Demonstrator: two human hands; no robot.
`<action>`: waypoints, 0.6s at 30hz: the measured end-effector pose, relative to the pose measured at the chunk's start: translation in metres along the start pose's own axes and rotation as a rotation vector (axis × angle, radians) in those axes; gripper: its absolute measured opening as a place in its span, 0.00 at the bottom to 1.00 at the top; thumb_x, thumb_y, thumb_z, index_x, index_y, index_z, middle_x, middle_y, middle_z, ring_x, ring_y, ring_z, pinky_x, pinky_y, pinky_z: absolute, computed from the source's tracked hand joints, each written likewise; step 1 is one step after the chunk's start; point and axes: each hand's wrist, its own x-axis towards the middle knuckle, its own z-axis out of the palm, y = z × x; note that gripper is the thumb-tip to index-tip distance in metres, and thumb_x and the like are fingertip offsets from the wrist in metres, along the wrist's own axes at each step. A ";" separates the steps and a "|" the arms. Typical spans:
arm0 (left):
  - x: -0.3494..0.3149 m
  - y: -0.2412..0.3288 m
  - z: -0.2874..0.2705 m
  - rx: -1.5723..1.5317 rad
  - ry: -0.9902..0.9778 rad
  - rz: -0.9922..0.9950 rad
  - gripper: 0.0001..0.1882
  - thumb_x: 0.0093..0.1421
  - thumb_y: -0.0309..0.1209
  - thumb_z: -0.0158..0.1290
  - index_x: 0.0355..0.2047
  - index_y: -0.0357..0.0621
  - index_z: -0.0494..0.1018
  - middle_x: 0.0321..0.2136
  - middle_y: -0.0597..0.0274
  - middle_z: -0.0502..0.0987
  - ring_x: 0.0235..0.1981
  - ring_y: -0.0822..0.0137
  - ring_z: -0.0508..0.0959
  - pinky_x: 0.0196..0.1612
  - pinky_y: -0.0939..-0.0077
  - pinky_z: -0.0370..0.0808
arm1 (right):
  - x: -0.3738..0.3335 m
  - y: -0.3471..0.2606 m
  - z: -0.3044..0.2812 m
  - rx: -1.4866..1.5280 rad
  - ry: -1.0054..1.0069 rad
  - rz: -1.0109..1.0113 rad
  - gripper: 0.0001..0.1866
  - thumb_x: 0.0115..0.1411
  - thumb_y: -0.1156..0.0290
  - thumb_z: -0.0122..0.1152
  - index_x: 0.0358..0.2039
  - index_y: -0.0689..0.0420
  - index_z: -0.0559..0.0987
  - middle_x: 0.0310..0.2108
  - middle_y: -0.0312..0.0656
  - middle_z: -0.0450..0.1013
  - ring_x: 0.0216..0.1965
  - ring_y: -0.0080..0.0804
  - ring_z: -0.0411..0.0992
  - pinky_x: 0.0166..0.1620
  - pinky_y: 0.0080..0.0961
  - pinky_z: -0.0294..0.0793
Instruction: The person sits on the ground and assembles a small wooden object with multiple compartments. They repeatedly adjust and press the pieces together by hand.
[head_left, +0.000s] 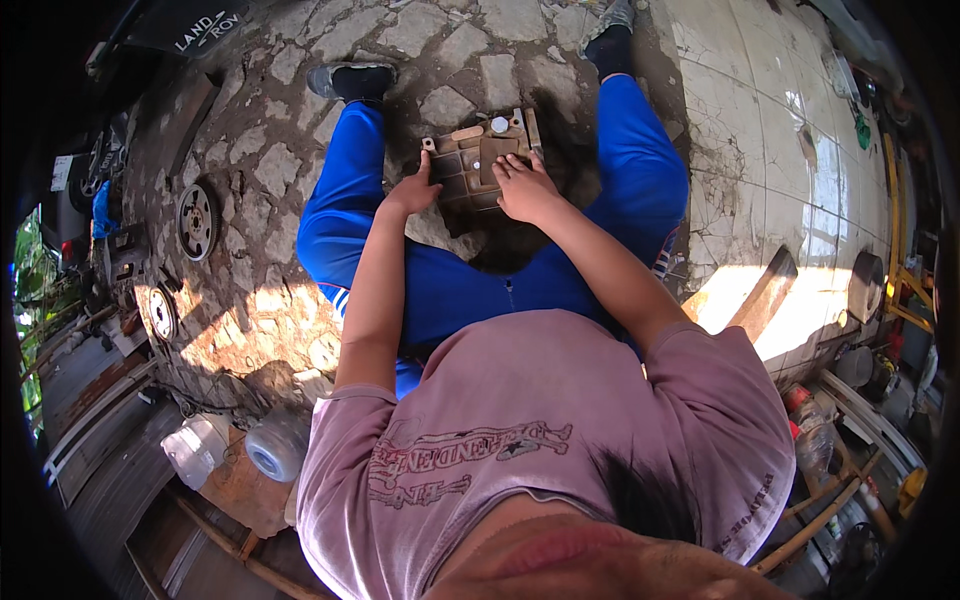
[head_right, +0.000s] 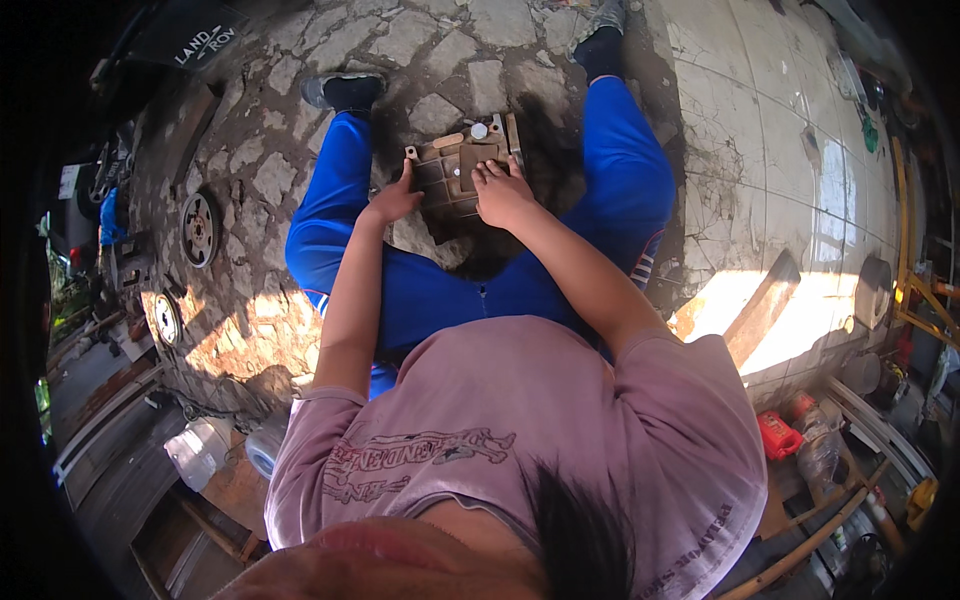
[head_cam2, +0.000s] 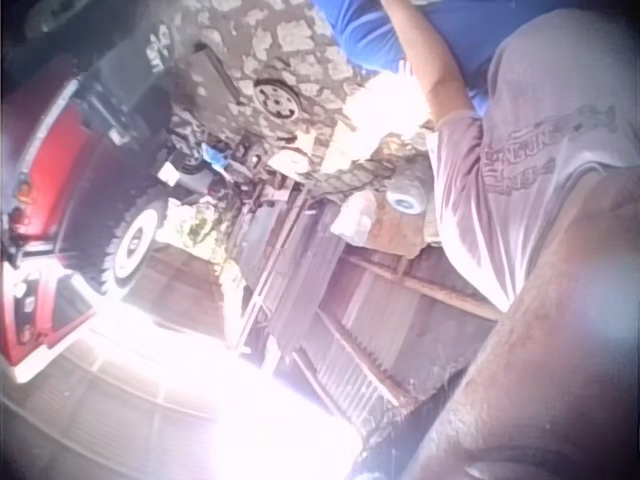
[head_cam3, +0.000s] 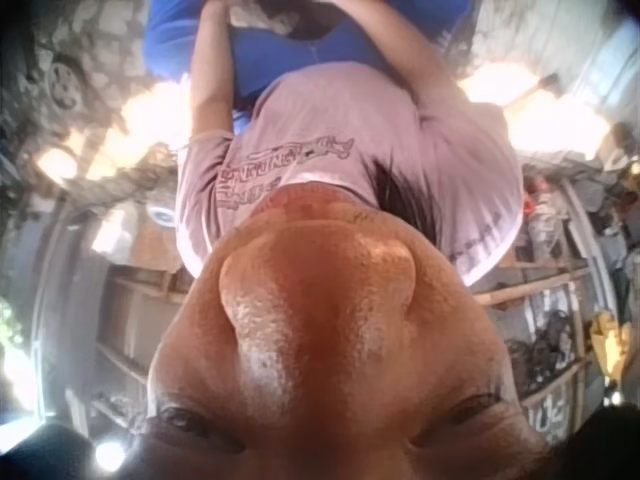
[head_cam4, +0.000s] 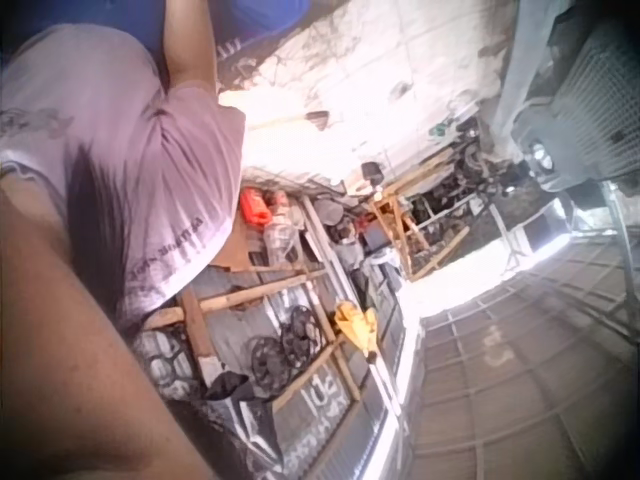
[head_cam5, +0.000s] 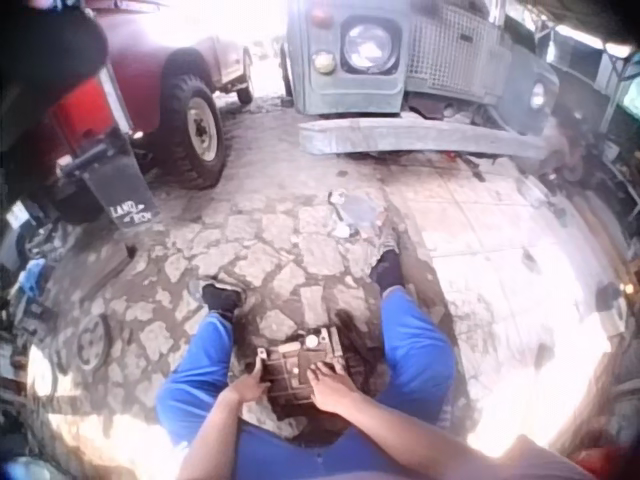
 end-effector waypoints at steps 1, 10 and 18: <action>0.000 0.003 -0.002 0.004 -0.012 -0.005 0.53 0.70 0.44 0.51 0.79 0.45 0.25 0.55 0.27 0.78 0.59 0.36 0.78 0.64 0.51 0.73 | 0.005 0.002 -0.003 0.011 0.035 0.010 0.39 0.72 0.53 0.55 0.76 0.58 0.59 0.78 0.42 0.58 0.79 0.37 0.52 0.79 0.57 0.43; -0.006 0.004 -0.004 -0.060 -0.003 0.014 0.53 0.70 0.43 0.51 0.80 0.45 0.26 0.52 0.25 0.79 0.56 0.35 0.79 0.62 0.50 0.73 | 0.015 0.003 -0.003 0.017 0.071 0.028 0.40 0.71 0.51 0.57 0.76 0.58 0.59 0.78 0.41 0.57 0.80 0.36 0.51 0.79 0.58 0.41; -0.012 0.016 -0.010 -0.075 -0.020 0.002 0.52 0.71 0.42 0.50 0.79 0.43 0.26 0.52 0.28 0.80 0.54 0.37 0.81 0.61 0.49 0.74 | 0.015 0.005 -0.005 -0.017 0.010 0.020 0.43 0.71 0.49 0.57 0.78 0.57 0.56 0.80 0.41 0.52 0.81 0.36 0.47 0.79 0.57 0.41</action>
